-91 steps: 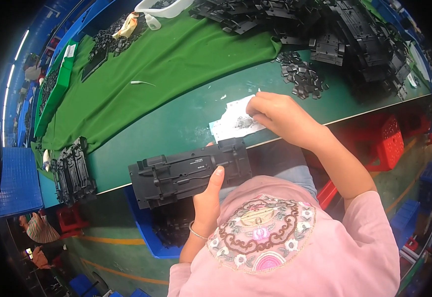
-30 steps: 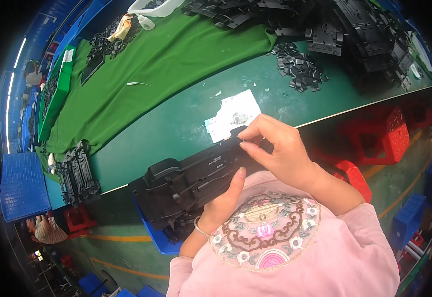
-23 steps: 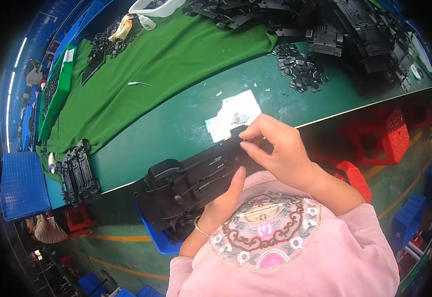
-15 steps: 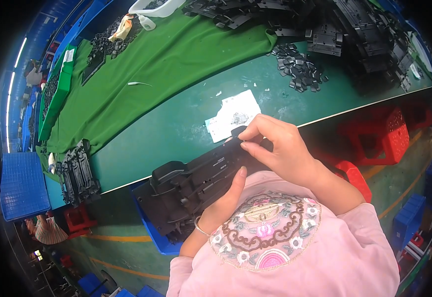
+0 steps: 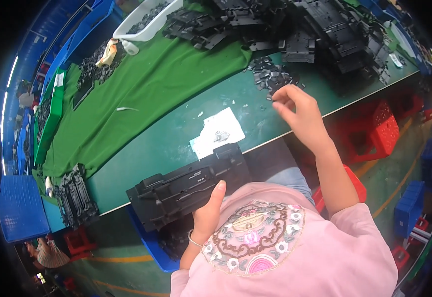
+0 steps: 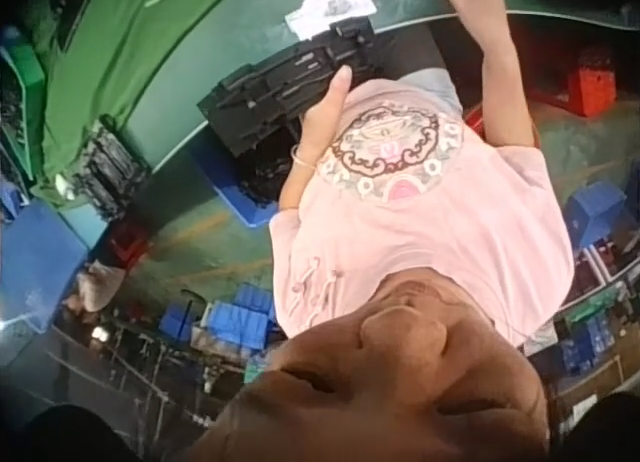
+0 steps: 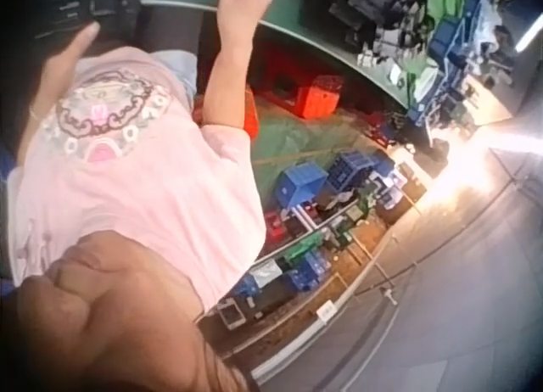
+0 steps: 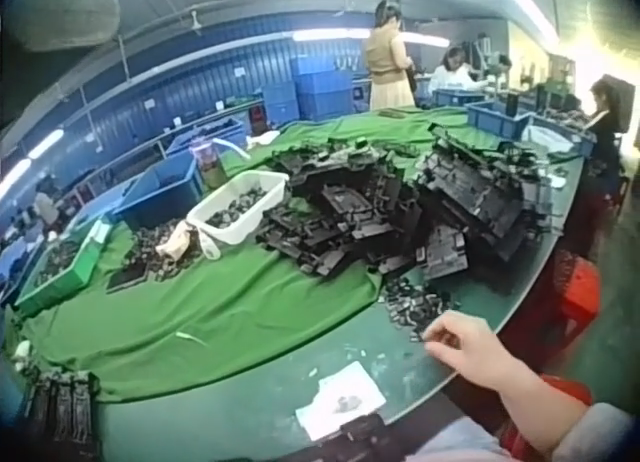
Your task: The person takes toy car chassis from a bin and places them onto the workbench, applies glue onto a piece of paper, and attaches small plastic components onto the car chassis by hand.
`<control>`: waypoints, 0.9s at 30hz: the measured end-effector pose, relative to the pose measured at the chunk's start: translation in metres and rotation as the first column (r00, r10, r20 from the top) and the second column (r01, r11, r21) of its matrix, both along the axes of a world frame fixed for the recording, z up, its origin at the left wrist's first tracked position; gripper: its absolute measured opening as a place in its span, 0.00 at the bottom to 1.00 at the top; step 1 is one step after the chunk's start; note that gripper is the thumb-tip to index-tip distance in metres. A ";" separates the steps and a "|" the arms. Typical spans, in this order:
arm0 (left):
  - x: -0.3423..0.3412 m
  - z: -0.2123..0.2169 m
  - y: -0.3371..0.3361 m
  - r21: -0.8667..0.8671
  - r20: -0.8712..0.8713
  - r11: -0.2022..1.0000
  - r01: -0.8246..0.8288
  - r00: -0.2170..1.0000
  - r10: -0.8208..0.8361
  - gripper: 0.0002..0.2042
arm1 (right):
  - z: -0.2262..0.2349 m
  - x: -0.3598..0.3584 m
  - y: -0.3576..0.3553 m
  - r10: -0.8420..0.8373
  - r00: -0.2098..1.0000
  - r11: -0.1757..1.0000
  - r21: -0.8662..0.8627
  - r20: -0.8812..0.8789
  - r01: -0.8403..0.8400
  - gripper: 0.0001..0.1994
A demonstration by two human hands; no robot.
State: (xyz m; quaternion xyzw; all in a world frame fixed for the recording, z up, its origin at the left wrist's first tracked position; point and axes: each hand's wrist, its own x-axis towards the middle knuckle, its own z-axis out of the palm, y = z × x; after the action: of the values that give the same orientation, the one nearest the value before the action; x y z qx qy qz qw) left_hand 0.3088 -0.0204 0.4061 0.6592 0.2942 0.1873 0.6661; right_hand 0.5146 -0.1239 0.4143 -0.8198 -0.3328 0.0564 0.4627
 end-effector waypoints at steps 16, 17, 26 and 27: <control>-0.008 -0.002 -0.002 -0.131 -0.034 0.986 -0.102 0.995 0.099 0.11 | -0.015 0.002 0.008 0.126 0.863 0.960 0.279 -0.489 0.018 0.05; -0.007 0.001 -0.002 -0.176 -0.035 0.978 -0.108 0.994 0.103 0.11 | -0.013 -0.003 0.011 0.208 0.833 0.946 0.322 -0.512 -0.038 0.03; -0.004 -0.006 0.005 -0.353 0.039 0.919 -0.176 0.978 0.203 0.13 | -0.001 -0.020 0.027 0.420 0.752 0.907 0.265 -0.508 -0.328 0.02; -0.005 -0.008 0.006 -0.340 0.043 0.918 -0.205 0.971 0.233 0.13 | 0.003 -0.023 0.030 0.420 0.767 0.907 0.222 -0.484 -0.357 0.03</control>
State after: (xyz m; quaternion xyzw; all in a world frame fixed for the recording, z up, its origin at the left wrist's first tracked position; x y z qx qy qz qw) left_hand 0.3035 -0.0142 0.3981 0.4914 0.3659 0.2355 0.7544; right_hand 0.4917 -0.0937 0.4170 -0.6579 -0.3600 0.3514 0.5604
